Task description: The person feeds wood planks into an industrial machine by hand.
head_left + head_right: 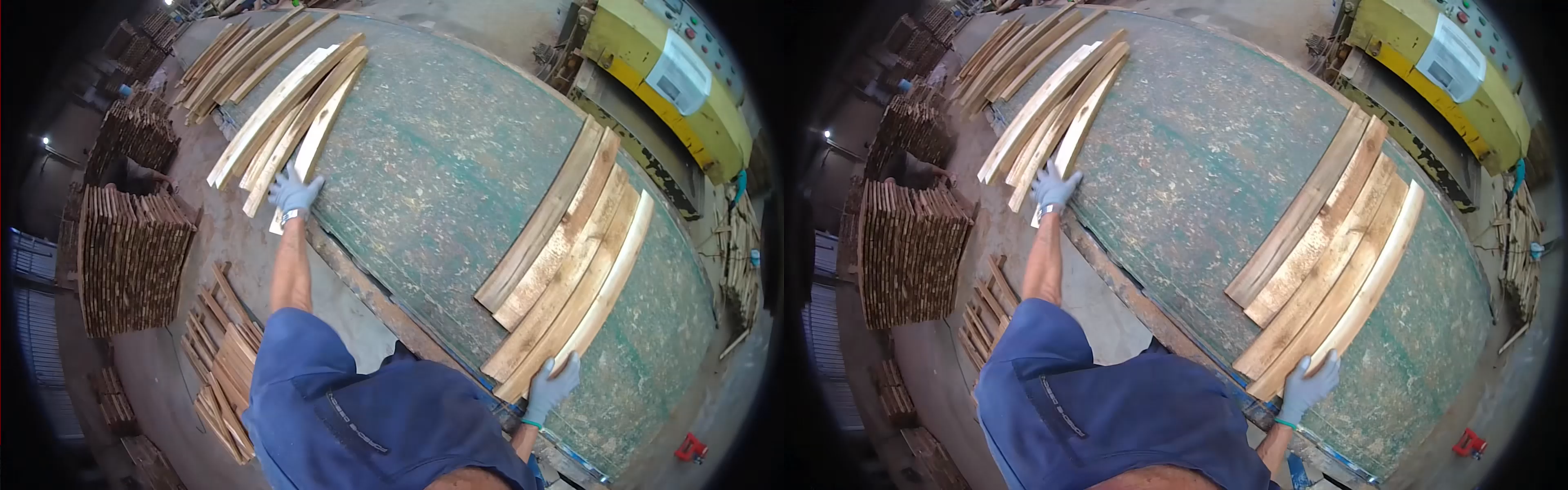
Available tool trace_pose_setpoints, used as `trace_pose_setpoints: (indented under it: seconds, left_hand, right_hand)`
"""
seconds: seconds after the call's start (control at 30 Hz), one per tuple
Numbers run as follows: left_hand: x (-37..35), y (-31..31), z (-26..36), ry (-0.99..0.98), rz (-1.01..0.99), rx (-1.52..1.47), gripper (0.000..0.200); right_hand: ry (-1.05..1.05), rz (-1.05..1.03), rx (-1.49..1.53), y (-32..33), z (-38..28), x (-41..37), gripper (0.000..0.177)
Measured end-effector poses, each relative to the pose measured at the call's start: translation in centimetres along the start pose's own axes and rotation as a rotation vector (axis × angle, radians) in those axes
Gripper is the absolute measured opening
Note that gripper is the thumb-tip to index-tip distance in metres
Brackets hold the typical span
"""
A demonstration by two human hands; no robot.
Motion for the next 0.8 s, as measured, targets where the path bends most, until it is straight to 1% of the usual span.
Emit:
trace_pose_setpoints:
  seconds: [0.03,0.1,0.17,0.27,0.3,0.33,0.37,0.43,0.47,0.57,0.6,0.67,0.8]
  left_hand:
    - [0.9,-3.7,-2.4,0.011,-0.16,-0.153,0.097]
    - [1.1,-5.2,-2.6,-0.067,-0.015,-0.137,0.088]
    - [-0.8,-3.6,0.0,-0.07,-0.091,-0.134,0.081]
    - [-4.7,0.0,3.9,-0.175,-0.142,-0.357,0.078]
    - [-6.2,0.3,5.0,-0.213,-0.168,-0.421,0.078]
    - [-7.2,1.5,6.3,-0.332,-0.059,-0.604,0.071]
    - [-8.3,-0.5,6.8,-0.193,-0.345,-0.886,0.067]
    - [-12.8,-0.6,9.5,0.122,-0.947,-1.381,0.06]
    - [-14.9,0.3,10.8,0.203,-1.071,-1.523,0.054]
    - [-19.1,1.1,13.7,0.267,-1.219,-1.835,0.06]
    - [-19.7,1.0,14.0,0.277,-1.228,-1.879,0.059]
    - [-21.3,1.2,15.2,0.294,-1.243,-1.894,0.059]
    - [-23.6,1.4,15.4,0.304,-1.218,-1.876,0.059]
  right_hand:
    - [-0.004,-0.007,-0.006,0.3,-0.1,0.0,0.056]
    - [0.007,-0.012,-0.004,0.2,-0.3,0.1,0.055]
    - [0.024,-0.002,-0.003,0.4,-0.3,0.0,0.055]
    - [0.02,0.002,-0.003,0.4,-0.3,0.1,0.059]
    - [0.026,0.012,-0.002,0.4,-0.2,0.0,0.059]
    - [0.034,0.018,-0.001,0.3,-0.1,0.0,0.059]
    - [0.041,0.02,0.004,0.3,-0.2,0.0,0.059]
    - [0.034,0.013,0.006,0.5,-0.5,0.1,0.06]
    - [0.032,0.016,0.003,0.4,-0.4,0.1,0.06]
    - [0.022,0.02,0.008,1.0,-0.8,0.4,0.059]
    - [0.028,0.023,0.009,1.0,-0.9,0.4,0.059]
    - [0.042,0.044,0.018,1.1,-1.0,0.4,0.059]
    - [0.029,0.052,0.043,1.1,-0.8,0.5,0.059]
Point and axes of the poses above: each hand's wrist, its own x-axis towards the middle knuckle, its own y-axis out of the back of the hand, z = x × y, the point moved 9 cm from there along x, towards the middle knuckle, and after that the axes turned 6 degrees about z, right-handed, at the moved point
